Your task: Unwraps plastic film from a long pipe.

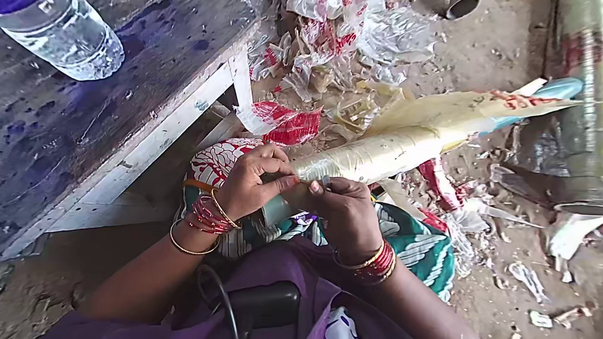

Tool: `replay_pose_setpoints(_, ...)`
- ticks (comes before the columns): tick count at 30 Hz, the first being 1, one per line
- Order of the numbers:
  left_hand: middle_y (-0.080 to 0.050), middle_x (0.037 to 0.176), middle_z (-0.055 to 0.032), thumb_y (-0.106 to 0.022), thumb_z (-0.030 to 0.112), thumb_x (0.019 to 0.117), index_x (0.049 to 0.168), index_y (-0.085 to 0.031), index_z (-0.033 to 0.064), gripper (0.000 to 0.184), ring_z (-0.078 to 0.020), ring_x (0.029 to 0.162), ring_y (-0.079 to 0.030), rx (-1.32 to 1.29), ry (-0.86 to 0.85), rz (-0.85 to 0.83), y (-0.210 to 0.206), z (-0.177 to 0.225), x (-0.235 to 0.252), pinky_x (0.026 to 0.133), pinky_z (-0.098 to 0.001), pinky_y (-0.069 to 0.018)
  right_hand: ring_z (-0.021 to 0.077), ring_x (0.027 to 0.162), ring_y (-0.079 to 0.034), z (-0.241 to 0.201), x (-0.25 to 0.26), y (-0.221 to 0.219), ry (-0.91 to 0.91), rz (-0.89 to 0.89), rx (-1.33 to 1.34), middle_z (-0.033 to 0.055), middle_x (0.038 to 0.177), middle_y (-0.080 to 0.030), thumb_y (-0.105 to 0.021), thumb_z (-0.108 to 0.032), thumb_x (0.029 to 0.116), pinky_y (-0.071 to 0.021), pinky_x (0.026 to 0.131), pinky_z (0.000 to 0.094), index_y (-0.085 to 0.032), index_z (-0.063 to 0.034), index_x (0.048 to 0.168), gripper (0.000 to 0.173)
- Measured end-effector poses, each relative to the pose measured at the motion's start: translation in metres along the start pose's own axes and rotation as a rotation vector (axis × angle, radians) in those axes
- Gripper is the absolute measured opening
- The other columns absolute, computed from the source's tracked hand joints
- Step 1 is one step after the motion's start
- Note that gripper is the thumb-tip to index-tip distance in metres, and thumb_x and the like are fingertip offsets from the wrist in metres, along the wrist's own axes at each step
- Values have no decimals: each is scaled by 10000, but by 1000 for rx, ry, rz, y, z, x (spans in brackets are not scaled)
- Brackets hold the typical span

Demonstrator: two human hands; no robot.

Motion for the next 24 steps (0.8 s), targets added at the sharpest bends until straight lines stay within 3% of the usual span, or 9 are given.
replay_pose_setpoints(4, -658, 971, -24, -702, 76, 908, 867, -759, 19, 90, -26, 975, -608, 21, 33, 85, -6, 1, 0, 874, -157, -489, 14, 506, -571, -1, 4, 3, -38, -22, 75, -28, 590, -639, -616, 1, 917, -497, 495, 188, -735, -97, 732, 241)
replay_pose_setpoints(7, -647, 955, -16, -684, 89, 920, 866, -741, 21, 105, -7, 947, -604, 62, 52, 44, -5, 0, 2, 853, -134, -487, -2, 484, -548, -4, 9, 7, -48, -80, -23, -33, 588, -640, -672, 1, 911, -475, 474, 166, -725, -84, 742, 198)
replay_pose_setpoints(9, -638, 923, -4, -672, 95, 910, 845, -731, 27, 111, 7, 919, -589, 58, 79, 25, -5, -2, 5, 833, -131, -469, -30, 495, -535, -14, 10, 14, 45, -142, -309, -52, 632, -649, -732, -84, 925, -444, 463, 133, -730, -82, 851, 74)
replay_pose_setpoints(10, -637, 913, 0, -670, 99, 908, 837, -726, 30, 114, 10, 911, -588, 54, 87, 16, -4, -2, 8, 827, -132, -468, -44, 543, -545, -19, 9, 20, 181, -152, -512, -64, 705, -659, -718, -176, 948, -448, 494, 125, -737, -88, 965, 91)
replay_pose_setpoints(12, -643, 894, 6, -675, 102, 894, 816, -722, 40, 110, 11, 898, -595, 34, 88, 11, -1, -2, 11, 816, -139, -478, 16, 705, -603, -33, 2, 31, 449, -142, -900, 10, 926, -679, -568, -271, 1023, -509, 619, 186, -704, -53, 1186, 305)
replay_pose_setpoints(13, -649, 906, 1, -680, 108, 896, 830, -728, 38, 108, 8, 908, -599, 22, 74, 3, 1, -4, 11, 824, -142, -480, 76, 741, -605, -40, -2, 33, 546, -145, -1044, 58, 964, -653, -506, -234, 1043, -509, 642, 237, -685, -36, 1218, 319)
replay_pose_setpoints(17, -636, 1008, -30, -637, 212, 943, 909, -730, 36, 202, -20, 981, -596, 12, -5, -6, 2, -15, 4, 861, -154, -486, 260, 690, -672, -59, -16, 24, 976, -223, -1370, 126, 783, -705, -494, 10, 968, -503, 603, 379, -749, -8, 1056, 270)
replay_pose_setpoints(20, -637, 992, -25, -638, 176, 933, 867, -712, 29, 177, -19, 1004, -591, -87, -32, 53, -2, -25, -3, 892, -162, -479, 254, 623, -609, -63, -13, 9, 1144, -389, -1505, 113, 770, -694, -514, 9, 963, -403, 537, 375, -717, -24, 923, 209)
replay_pose_setpoints(24, -615, 934, -6, -620, 141, 946, 810, -705, 37, 191, -10, 946, -574, -159, 5, 106, -5, -28, -5, 841, -153, -461, 265, 648, -545, -67, -1, -16, 1334, -607, -1584, 145, 804, -644, -523, 34, 967, -351, 556, 387, -697, 13, 860, 205)
Point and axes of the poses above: each hand's wrist, its own x-axis towards the middle knuckle, its own y-axis out of the back of the hand, z = x × y, the point moved 2 cm from there along x, towards the middle knuckle
